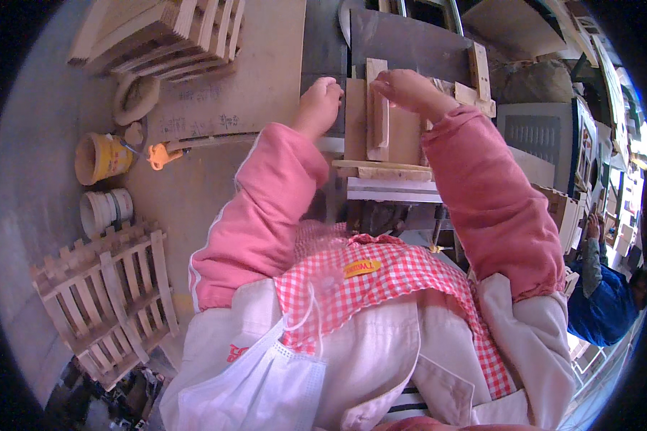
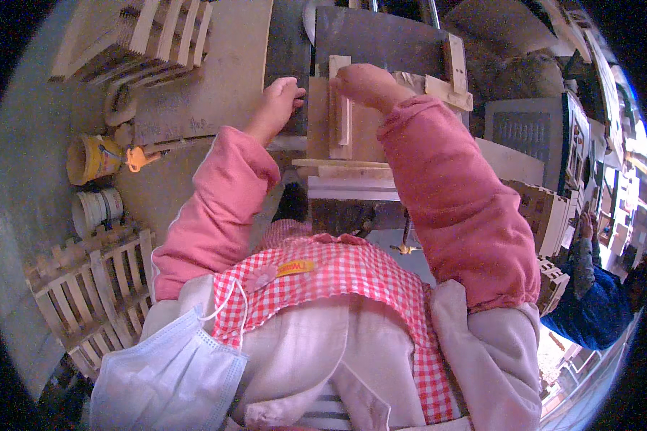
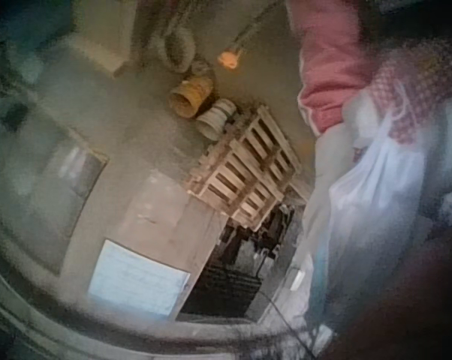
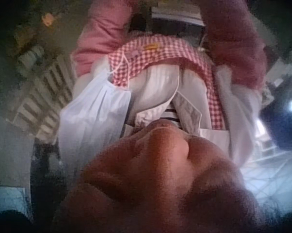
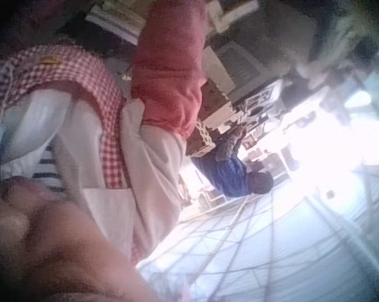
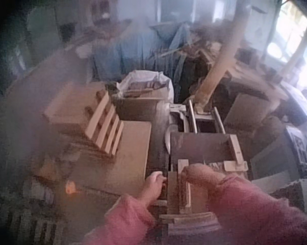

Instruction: The person repeatedly picks small wooden pieces from a stack, places them into a jig on a table saw, and pushes them through the blade to cut or shape them. After each cut, the person removes the piece and stacks it with others. Another person is visible nearby handling similar pieces.

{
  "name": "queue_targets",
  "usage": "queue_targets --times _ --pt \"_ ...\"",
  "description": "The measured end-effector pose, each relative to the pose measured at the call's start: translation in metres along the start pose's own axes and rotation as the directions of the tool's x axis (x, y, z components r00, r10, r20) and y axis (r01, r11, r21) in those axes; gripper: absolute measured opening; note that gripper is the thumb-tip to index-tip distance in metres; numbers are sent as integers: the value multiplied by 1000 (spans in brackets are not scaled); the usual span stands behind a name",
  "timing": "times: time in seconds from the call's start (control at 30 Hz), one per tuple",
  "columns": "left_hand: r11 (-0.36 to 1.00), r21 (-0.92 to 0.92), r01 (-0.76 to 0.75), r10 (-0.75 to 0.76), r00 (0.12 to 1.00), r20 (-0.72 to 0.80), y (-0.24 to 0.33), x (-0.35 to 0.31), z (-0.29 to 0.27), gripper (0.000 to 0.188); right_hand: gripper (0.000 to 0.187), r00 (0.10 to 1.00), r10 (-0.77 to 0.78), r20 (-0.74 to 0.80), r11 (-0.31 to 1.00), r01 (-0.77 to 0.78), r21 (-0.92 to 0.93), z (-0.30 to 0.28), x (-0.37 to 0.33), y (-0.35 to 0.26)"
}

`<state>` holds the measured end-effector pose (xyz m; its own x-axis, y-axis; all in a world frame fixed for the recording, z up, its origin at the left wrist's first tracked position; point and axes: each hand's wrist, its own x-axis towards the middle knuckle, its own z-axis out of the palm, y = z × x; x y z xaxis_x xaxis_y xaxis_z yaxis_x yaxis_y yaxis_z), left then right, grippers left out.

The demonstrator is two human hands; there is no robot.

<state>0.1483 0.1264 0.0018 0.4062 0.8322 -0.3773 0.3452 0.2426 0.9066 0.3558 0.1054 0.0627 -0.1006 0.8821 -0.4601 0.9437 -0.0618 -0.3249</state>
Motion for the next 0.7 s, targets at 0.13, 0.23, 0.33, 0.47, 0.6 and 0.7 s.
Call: queue_targets --times 0.13,0.23,0.33,0.47,0.6,0.7 --pt "992 123 43 -42 999 -9 3 -14 0 44 40 974 -128 186 991 116 73 -11 10 12" --pt "998 -23 66 -67 996 -66 8 -25 12 41 38 945 -214 247 971 179 158 -12 18 18" --pt "992 123 -2 17 993 -120 9 -26 19 40 38 936 -236 263 957 177 232 -14 21 26" --pt "996 93 7 3 993 -115 3 -19 18 42 38 913 -251 323 964 207 167 -19 27 28" --pt "999 -11 33 -34 998 -59 -3 -16 12 40 40 898 -255 358 966 216 145 -23 31 25" --pt "995 -63 77 -80 996 -45 -2 -19 11 38 43 886 -265 381 963 225 147 -25 32 26"
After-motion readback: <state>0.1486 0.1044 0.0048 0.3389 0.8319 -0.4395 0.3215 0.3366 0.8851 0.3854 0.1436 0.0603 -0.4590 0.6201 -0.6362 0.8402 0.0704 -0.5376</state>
